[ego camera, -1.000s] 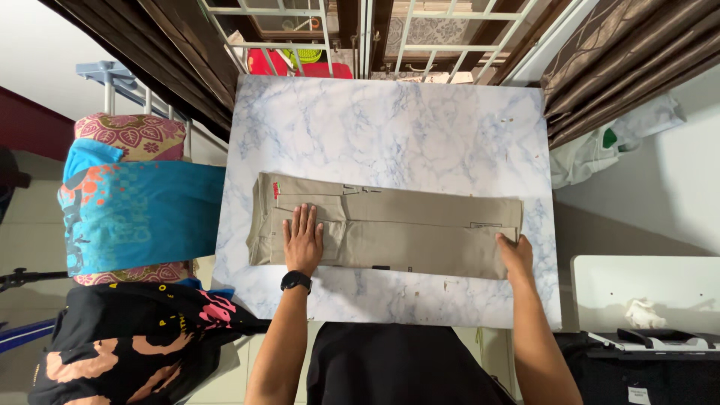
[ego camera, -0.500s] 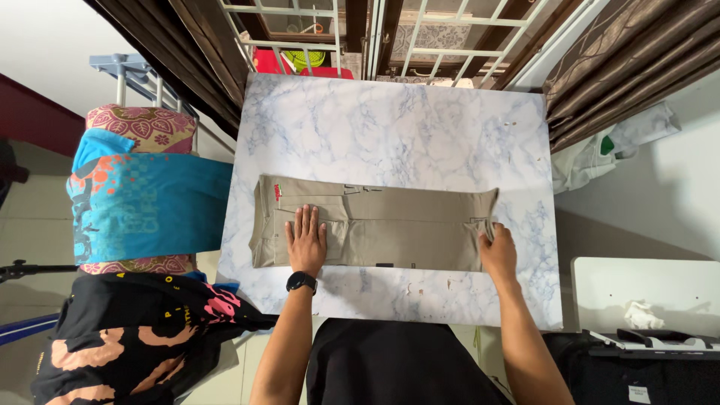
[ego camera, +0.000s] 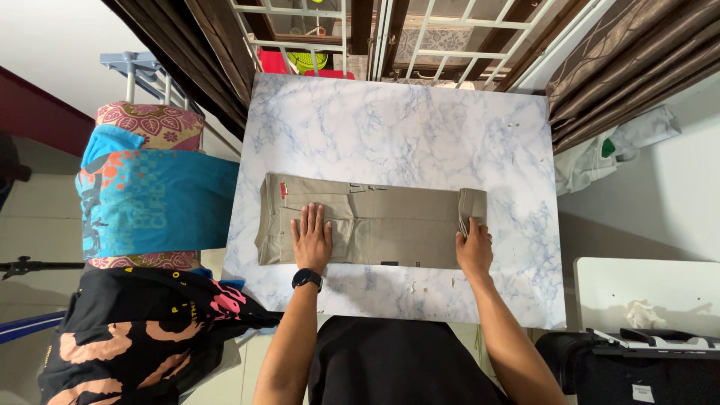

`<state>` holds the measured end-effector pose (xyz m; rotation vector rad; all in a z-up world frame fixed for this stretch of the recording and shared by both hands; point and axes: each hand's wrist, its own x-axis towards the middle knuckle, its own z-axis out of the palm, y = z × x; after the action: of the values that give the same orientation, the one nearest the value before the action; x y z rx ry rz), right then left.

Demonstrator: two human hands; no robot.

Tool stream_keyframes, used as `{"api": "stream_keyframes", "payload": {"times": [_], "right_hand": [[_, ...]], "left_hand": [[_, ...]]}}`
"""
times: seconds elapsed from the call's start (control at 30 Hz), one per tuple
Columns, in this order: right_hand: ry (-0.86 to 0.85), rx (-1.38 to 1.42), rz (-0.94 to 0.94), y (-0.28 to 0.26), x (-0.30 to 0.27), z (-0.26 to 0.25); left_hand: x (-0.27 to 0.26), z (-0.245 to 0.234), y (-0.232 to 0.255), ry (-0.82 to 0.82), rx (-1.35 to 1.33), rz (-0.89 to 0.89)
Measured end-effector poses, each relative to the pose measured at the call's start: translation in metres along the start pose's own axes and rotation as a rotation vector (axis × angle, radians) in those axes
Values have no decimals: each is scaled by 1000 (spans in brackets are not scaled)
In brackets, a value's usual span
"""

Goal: The person folds a gray t-shirt by hand on a table, including flattening the fabric, folding in the sleeves, and folding the body into a rectangular shape.

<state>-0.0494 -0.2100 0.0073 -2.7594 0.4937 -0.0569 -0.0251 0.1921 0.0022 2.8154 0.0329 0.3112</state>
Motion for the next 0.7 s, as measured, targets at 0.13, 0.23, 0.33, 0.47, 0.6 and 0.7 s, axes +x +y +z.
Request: {"api": "stream_keyframes", "payload": {"times": [0.13, 0.23, 0.33, 0.47, 0.6, 0.7], "right_hand": [[1, -21, -4, 2, -1, 5], [5, -70, -31, 3, -3, 7], [-5, -104, -40, -3, -6, 1], [-103, -137, 12, -25, -26, -8], [45, -43, -209, -19, -45, 7], [68, -142, -241, -9, -61, 31]], "left_hand": [[0, -1, 1, 7, -10, 0], [0, -2, 0, -3, 12, 3], [0, -1, 0, -6, 4, 6], [-1, 0, -1, -5, 3, 2], [0, 1, 0, -17, 9, 1], [0, 2, -1, -3, 13, 14]]}}
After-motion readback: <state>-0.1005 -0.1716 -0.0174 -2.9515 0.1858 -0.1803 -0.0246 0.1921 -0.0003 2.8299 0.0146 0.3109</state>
